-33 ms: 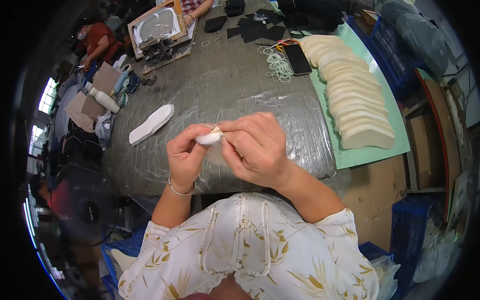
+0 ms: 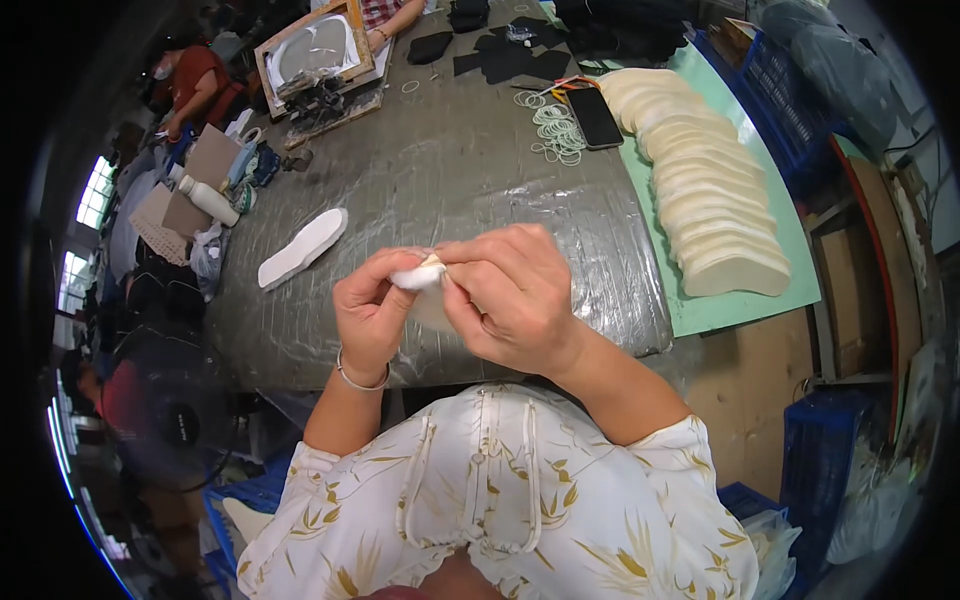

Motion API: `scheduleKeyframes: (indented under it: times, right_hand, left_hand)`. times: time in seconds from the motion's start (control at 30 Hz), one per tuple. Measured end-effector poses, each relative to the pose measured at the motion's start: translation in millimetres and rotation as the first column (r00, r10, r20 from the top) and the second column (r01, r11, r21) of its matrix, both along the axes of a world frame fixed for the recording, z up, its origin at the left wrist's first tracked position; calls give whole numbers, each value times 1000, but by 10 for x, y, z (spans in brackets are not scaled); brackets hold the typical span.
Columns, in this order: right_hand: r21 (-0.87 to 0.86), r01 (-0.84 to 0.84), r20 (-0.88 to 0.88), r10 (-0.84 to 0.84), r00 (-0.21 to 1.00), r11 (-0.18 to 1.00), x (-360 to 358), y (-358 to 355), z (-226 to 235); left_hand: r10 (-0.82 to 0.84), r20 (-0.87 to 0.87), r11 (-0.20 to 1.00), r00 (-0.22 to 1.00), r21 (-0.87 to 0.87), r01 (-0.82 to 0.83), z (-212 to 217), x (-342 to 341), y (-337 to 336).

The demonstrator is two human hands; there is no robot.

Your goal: Arranging, inspecting, and bagging white shoe insole components.

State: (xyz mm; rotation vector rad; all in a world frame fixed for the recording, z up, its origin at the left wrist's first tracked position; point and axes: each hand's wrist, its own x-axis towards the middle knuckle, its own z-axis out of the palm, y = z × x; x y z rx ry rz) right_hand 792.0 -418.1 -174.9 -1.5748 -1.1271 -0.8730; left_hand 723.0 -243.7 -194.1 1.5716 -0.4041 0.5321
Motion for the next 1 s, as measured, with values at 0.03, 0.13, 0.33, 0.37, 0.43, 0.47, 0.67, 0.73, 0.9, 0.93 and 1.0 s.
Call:
scheduleKeyframes:
  times: [0.03, 0.13, 0.33, 0.37, 0.43, 0.47, 0.67, 0.73, 0.9, 0.93, 1.0]
  right_hand:
    - [16, -16, -5, 16, 1000, 1000, -2, 3, -5]
    - [-66, -1, -62, -3, 998, 998, -22, -6, 0]
    - [225, -119, -528, 224, 819, 967, -90, -19, -22]
    - [226, -117, -509, 220, 832, 967, -27, -66, -51]
    - [141, -139, -425, 187, 886, 980, 12, -128, -94]
    - [46, -153, -329, 160, 931, 987, 16, -142, -110]
    - [-73, -45, -260, 24, 965, 996, -16, -81, -141]
    - [-72, -25, -255, 6, 967, 997, -17, -70, -133]
    - [-83, 4, -273, -27, 962, 997, -10, -45, -137]
    - [-56, 5, -270, -20, 963, 998, 3, -34, -153]
    - [-58, 6, -250, -21, 968, 998, 18, -53, -159]
  left_hand:
    - [-4, -3, 1000, 1000, 0, 4, -7, -5, -1]
    - [43, -24, 998, 999, -41, -44, -64, -2, -10]
    - [110, -79, 965, 991, -231, -125, -85, -47, -14]
    - [110, -67, 944, 992, -304, -125, -103, -44, 9]
    - [109, -78, 943, 991, -306, -128, -126, -32, 40]
    - [125, -68, 939, 990, -314, -140, -137, -21, 49]
    - [167, -26, 947, 986, -274, -168, -176, 14, 47]
    - [158, 11, 960, 987, -236, -151, -158, 20, 24]
    - [182, 43, 972, 982, -156, -174, -193, 24, 32]
    - [179, 61, 975, 982, -144, -169, -194, 31, 27]
    - [179, 59, 977, 982, -128, -171, -179, 29, 22]
